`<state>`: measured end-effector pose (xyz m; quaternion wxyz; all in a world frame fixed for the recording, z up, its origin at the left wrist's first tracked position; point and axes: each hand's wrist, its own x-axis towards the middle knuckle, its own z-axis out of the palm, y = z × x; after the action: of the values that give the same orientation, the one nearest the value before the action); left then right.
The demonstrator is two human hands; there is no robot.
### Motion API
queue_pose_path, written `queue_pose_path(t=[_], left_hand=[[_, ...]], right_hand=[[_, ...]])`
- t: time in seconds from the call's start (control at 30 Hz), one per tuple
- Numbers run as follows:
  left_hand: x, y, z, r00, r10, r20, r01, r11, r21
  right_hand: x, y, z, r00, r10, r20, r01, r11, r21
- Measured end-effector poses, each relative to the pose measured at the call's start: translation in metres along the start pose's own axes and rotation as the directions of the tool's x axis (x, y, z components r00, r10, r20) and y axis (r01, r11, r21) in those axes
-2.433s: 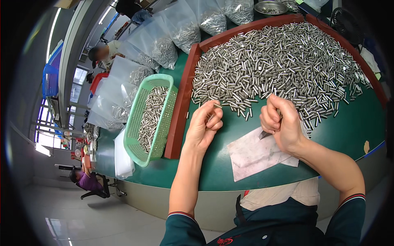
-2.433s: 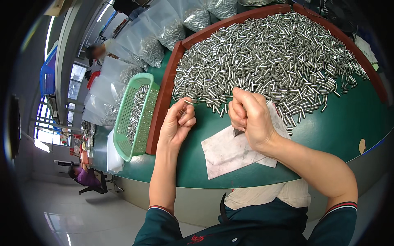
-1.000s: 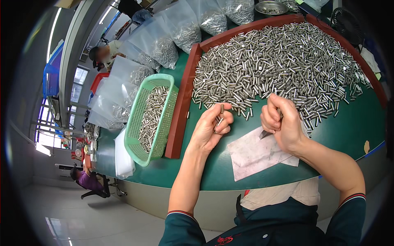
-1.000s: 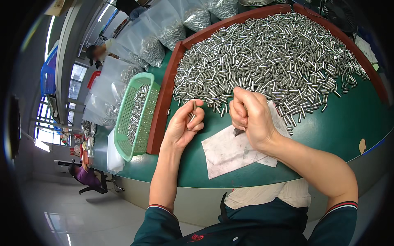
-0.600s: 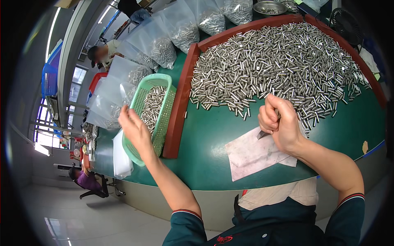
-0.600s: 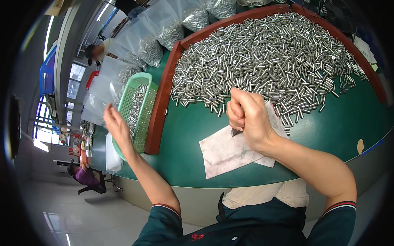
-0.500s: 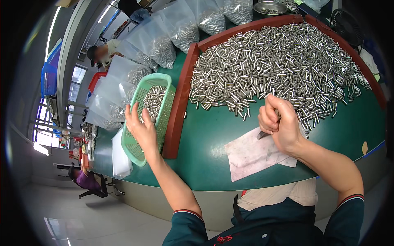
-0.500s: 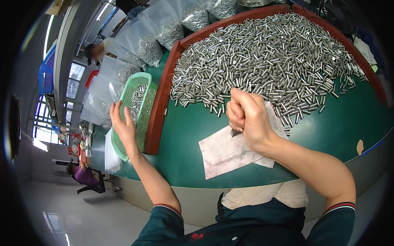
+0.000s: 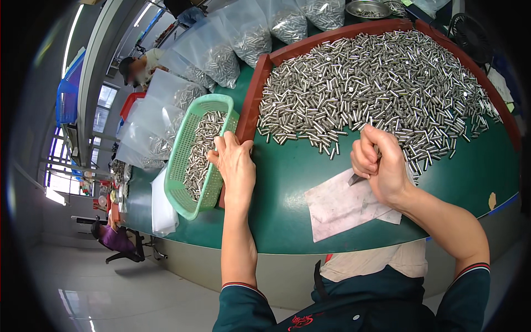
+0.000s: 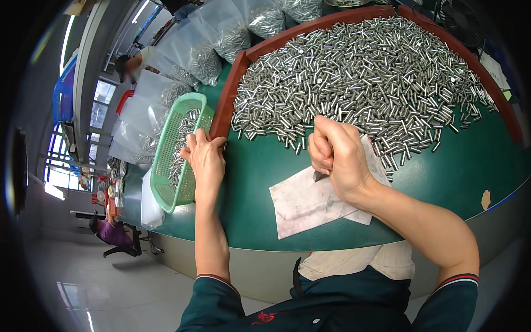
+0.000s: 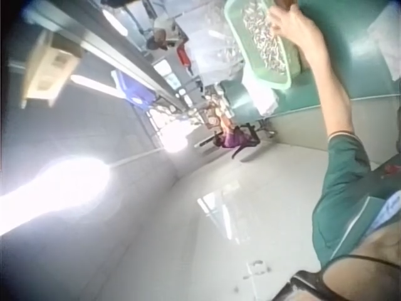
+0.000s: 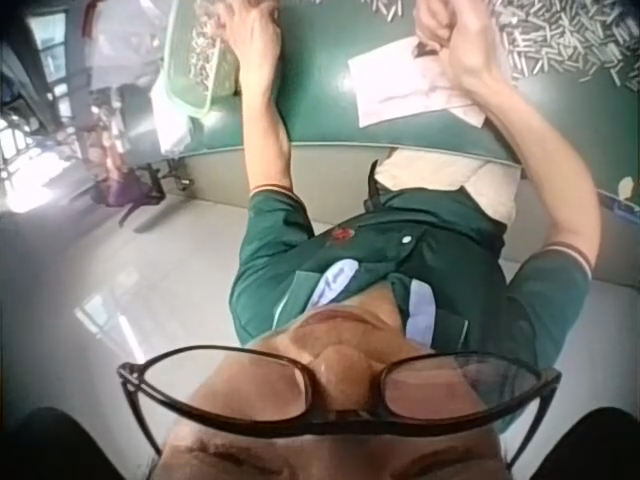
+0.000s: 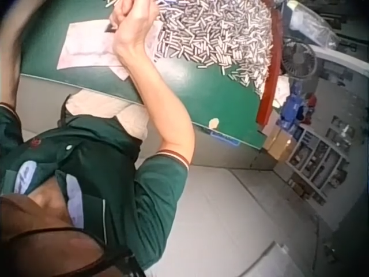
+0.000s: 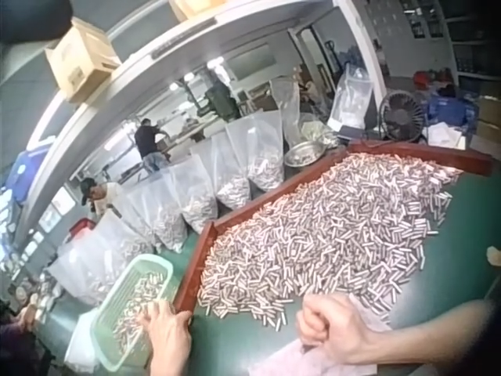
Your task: Sorting and inspecting small cylindrical metal components at a workbench.
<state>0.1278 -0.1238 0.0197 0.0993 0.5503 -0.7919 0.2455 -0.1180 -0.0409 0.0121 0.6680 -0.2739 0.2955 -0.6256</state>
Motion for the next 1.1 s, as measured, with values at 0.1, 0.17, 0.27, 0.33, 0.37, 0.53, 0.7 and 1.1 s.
queue_pose_path(t=[0.1, 0.17, 0.27, 0.33, 0.37, 0.53, 0.7, 1.1], left_hand=[[-0.001, 0.002, 0.002, 0.999, 0.034, -0.016, -0.034, 0.999, -0.038], [-0.002, 0.000, 0.005, 0.999, 0.042, -0.011, -0.043, 0.999, -0.028], [-0.002, 0.001, 0.005, 0.999, 0.047, 0.020, -0.046, 0.998, -0.032], [0.001, 0.006, 0.006, 0.998, 0.053, 0.046, -0.051, 0.998, -0.048], [0.001, 0.012, 0.004, 0.999, 0.038, -0.022, -0.041, 0.984, -0.175], [0.004, 0.053, -0.014, 0.946, -0.189, 0.264, 0.253, -0.082, -0.964], [-0.001, 0.079, -0.011, 0.845, 0.161, 0.510, 0.502, -0.567, -0.653], [-0.003, 0.072, -0.005, 0.764, 0.230, 0.602, 0.614, -0.546, -0.570]], right_hand=[[-0.001, -0.001, 0.000, 1.000, 0.003, -0.006, -0.003, 1.000, -0.002], [-0.002, -0.002, 0.002, 1.000, 0.006, -0.007, -0.006, 1.000, 0.003], [-0.003, -0.002, 0.000, 1.000, 0.018, -0.011, -0.018, 1.000, -0.010], [-0.003, -0.003, -0.002, 1.000, 0.017, -0.019, -0.017, 1.000, -0.012], [-0.002, -0.004, -0.003, 1.000, 0.022, -0.020, -0.022, 1.000, -0.015], [0.000, -0.003, -0.002, 0.999, 0.033, -0.008, -0.033, 0.999, -0.022], [0.001, -0.002, -0.002, 0.999, 0.034, -0.027, -0.034, 0.999, 0.013], [0.003, 0.000, -0.002, 0.999, 0.031, -0.018, -0.031, 0.999, 0.030]])
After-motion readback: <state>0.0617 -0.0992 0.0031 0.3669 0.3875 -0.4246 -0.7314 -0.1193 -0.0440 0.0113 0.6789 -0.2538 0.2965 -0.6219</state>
